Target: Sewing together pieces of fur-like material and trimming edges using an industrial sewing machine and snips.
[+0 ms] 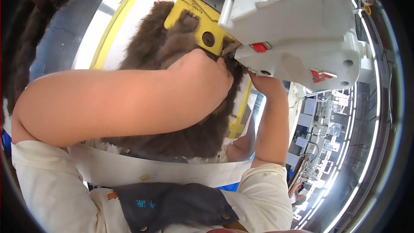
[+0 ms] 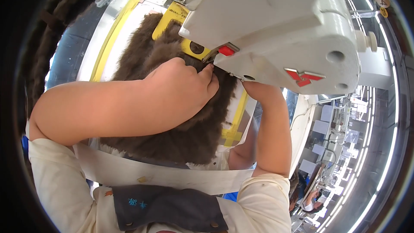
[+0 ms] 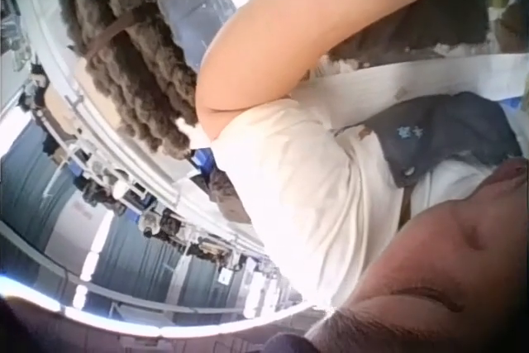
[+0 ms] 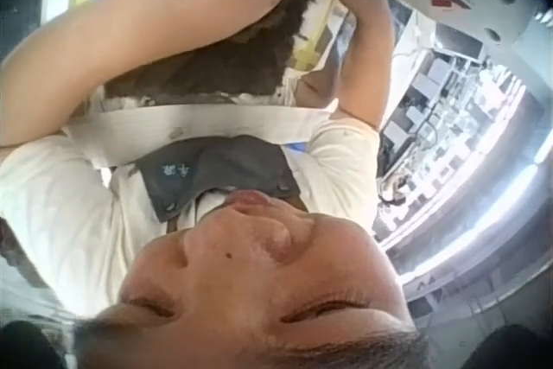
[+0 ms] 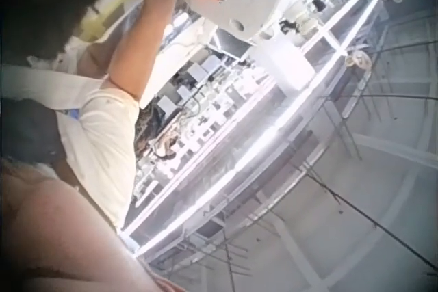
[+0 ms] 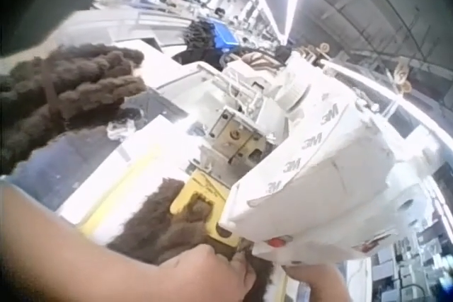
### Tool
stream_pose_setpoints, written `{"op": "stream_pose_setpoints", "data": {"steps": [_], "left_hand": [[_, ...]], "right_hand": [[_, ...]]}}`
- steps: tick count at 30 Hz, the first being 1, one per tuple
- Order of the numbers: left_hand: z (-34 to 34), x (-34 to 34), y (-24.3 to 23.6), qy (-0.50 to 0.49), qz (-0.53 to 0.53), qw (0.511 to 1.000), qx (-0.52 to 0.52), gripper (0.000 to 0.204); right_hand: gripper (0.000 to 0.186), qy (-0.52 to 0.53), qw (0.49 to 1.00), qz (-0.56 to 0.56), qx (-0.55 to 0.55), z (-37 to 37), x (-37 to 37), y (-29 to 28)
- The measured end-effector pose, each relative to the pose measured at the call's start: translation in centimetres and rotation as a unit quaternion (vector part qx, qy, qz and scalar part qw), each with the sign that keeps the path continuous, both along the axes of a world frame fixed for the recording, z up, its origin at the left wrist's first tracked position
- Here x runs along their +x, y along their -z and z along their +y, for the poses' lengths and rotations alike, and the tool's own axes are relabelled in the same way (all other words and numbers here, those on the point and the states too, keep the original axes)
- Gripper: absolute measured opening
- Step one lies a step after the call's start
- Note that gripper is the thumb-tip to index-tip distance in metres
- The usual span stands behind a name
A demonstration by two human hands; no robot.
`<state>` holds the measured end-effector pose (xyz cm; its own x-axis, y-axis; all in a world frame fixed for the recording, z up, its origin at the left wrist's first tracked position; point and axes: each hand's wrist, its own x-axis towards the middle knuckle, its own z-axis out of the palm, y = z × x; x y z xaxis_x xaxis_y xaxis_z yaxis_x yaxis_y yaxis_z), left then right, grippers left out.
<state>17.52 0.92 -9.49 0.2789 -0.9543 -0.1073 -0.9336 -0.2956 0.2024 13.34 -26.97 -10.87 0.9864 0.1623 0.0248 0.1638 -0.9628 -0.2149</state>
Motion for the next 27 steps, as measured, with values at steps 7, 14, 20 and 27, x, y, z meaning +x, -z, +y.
{"op": "stream_pose_setpoints", "data": {"steps": [7,14,20,27], "left_hand": [[0.6,-1.1,0.9,0.026,-0.109,0.991,-0.078,0.056],[0.0,0.7,0.6,0.015,-0.022,0.995,-0.098,0.043],[-0.5,1.0,-0.1,0.001,-0.004,0.996,-0.087,0.042],[-0.5,1.0,-0.6,0.013,-0.046,0.994,-0.103,0.036]], "right_hand": [[0.034,0.021,0.975,-0.011,0.221,1.0,-3.5,1.8],[0.045,-0.084,0.970,-0.055,0.220,2.2,-3.7,0.1],[0.042,-0.096,0.980,-0.007,0.174,2.9,-3.1,0.1],[0.039,-0.118,0.982,-0.045,0.143,3.5,-3.0,0.6]]}}
